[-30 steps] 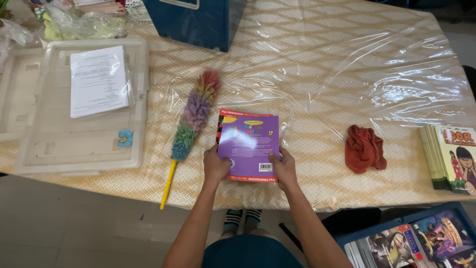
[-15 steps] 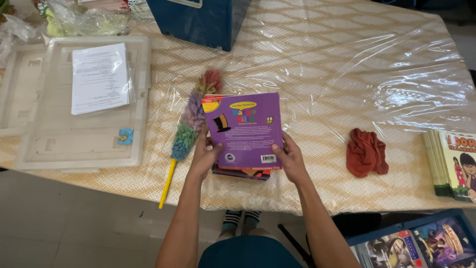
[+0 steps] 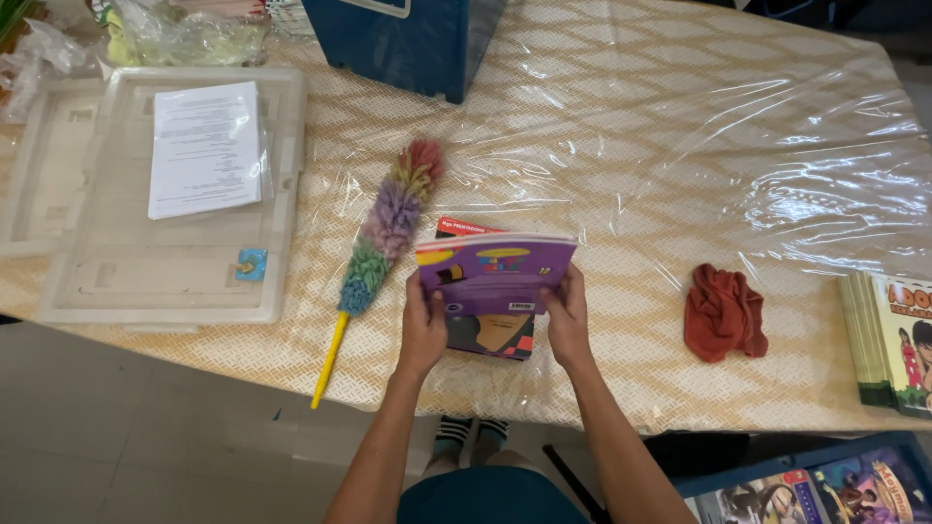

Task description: Sorting and organizing books into a blue plastic crate.

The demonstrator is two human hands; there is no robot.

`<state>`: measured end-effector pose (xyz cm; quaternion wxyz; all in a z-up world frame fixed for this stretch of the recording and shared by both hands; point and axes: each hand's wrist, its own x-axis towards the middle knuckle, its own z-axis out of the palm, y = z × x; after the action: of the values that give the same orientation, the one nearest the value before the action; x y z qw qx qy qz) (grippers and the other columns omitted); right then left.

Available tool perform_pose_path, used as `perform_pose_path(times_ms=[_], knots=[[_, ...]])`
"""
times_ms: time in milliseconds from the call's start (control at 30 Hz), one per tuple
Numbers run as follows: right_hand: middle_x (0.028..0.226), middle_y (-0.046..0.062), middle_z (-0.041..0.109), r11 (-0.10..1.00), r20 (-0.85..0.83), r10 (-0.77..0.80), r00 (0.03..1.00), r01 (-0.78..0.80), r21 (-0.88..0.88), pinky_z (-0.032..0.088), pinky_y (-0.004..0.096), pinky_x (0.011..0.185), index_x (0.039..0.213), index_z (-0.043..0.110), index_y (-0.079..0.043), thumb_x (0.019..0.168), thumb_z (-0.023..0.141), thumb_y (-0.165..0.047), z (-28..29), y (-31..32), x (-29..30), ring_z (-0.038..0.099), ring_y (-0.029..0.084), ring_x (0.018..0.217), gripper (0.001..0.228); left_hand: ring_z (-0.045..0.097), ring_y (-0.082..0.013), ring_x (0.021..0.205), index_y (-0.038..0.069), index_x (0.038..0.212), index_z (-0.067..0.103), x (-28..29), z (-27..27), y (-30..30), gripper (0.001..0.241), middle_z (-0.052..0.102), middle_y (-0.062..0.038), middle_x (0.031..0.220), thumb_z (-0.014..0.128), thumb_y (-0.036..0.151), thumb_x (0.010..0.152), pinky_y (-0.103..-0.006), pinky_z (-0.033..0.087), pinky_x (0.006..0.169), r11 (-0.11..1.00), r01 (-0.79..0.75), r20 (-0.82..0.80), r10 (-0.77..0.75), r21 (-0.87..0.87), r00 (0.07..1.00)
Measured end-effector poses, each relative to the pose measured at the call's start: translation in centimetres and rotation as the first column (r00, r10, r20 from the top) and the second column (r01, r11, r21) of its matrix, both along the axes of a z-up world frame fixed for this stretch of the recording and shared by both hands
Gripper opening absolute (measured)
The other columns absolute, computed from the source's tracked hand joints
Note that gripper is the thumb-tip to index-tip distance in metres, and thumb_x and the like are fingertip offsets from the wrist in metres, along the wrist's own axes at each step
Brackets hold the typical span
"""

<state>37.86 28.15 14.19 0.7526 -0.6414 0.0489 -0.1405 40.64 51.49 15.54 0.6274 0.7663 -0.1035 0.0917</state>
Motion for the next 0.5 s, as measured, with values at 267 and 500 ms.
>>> perform_pose_path(times_ms=[267, 500], knots=[[0.113, 0.007, 0.063, 0.945, -0.013, -0.085, 0.996, 0.076, -0.319, 0.044, 0.031, 0.096, 0.13, 0.051, -0.002, 0.112, 0.045, -0.022, -1.3, -0.6, -0.4, 0.054, 0.015, 0.103, 0.027, 0.065, -0.0394, 0.098, 0.004, 0.126, 0.042, 0.5, -2.3, 0.0, 0.022, 0.063, -0.023, 0.109, 0.041, 0.02, 0.111, -0.0445, 0.05, 0.088, 0.996, -0.03, -0.077, 0.036, 0.082, 0.996], [0.109, 0.01, 0.064, 0.908, -0.005, -0.109, 0.994, 0.098, -0.407, 0.047, 0.032, 0.092, 0.125, 0.051, -0.003, 0.113, 0.043, -0.023, -2.3, -0.6, -0.9, 0.056, 0.017, 0.1, 0.025, 0.066, -0.0402, 0.1, 0.004, 0.128, 0.043, 0.5, -2.4, 0.0, 0.025, 0.064, -0.023, 0.11, 0.039, 0.023, 0.111, -0.0458, 0.05, 0.089, 0.998, -0.003, -0.066, 0.007, 0.06, 0.998]])
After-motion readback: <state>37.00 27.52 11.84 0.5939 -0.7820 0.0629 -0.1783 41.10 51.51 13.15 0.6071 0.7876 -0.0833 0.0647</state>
